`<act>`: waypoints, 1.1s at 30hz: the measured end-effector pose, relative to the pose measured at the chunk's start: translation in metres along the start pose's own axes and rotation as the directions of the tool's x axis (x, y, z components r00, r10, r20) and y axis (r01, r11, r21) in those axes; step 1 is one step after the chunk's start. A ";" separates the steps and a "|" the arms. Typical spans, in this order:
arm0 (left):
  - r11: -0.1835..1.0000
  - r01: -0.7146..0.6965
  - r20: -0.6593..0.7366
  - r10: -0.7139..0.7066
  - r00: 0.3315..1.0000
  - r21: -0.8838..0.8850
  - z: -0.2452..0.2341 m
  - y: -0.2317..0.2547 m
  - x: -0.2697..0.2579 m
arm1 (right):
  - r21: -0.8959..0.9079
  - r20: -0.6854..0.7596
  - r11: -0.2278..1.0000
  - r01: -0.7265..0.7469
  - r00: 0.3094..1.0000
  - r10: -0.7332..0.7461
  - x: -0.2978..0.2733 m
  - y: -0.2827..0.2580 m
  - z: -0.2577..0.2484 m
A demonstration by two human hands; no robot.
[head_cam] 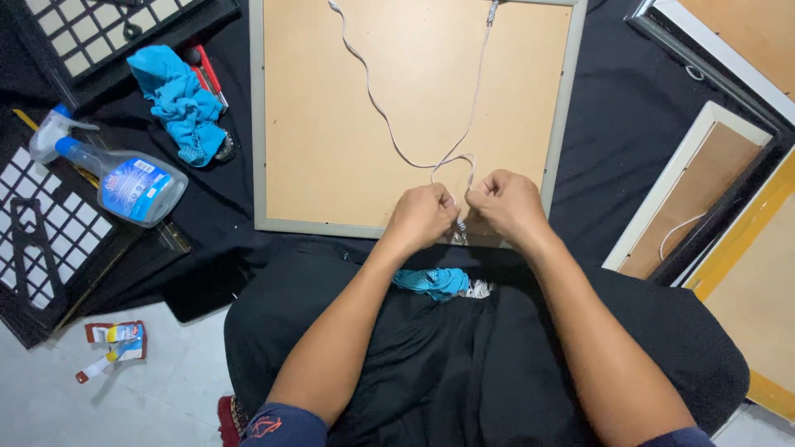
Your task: Attaching a hanging wire to the back of a picture frame by threading it through eyelets and twisting the ends.
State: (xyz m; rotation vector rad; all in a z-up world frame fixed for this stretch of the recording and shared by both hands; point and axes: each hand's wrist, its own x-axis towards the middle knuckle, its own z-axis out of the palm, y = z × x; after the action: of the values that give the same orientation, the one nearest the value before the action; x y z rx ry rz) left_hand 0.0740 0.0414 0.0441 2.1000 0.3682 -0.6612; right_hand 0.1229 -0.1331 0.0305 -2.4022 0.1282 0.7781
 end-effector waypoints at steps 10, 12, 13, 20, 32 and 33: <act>0.868 0.043 0.266 0.104 0.958 -0.494 0.020 -0.026 0.013 | 0.577 0.177 0.816 0.025 0.972 -0.155 -0.033 -0.039 -0.031; 0.814 0.122 0.343 0.099 0.934 -0.568 0.025 -0.033 0.018 | 0.571 0.165 0.820 0.036 0.974 -0.158 -0.029 -0.036 -0.030; 0.799 0.128 0.326 0.089 0.941 -0.587 0.027 -0.040 0.021 | 0.594 0.177 0.804 0.017 0.973 -0.151 -0.026 -0.034 -0.030; 0.752 0.133 0.284 0.075 0.956 -0.646 -0.005 -0.014 0.004 | 0.313 0.310 0.936 -0.160 0.949 0.058 -0.020 -0.022 -0.030; 0.499 -0.469 -0.563 -0.047 0.825 -0.728 -0.130 0.002 -0.027 | 0.630 0.244 0.749 -0.205 0.968 0.060 -0.032 -0.037 -0.021; 0.499 -0.470 -0.564 -0.046 0.825 -0.728 -0.139 -0.017 -0.022 | 0.630 0.243 0.750 -0.204 0.968 0.060 -0.026 -0.031 -0.015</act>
State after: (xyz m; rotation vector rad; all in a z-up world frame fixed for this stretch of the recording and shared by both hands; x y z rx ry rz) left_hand 0.0920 0.1648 0.1107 1.2463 0.5630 0.2919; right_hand 0.1170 -0.1186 0.0713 -1.6447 0.4197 0.8694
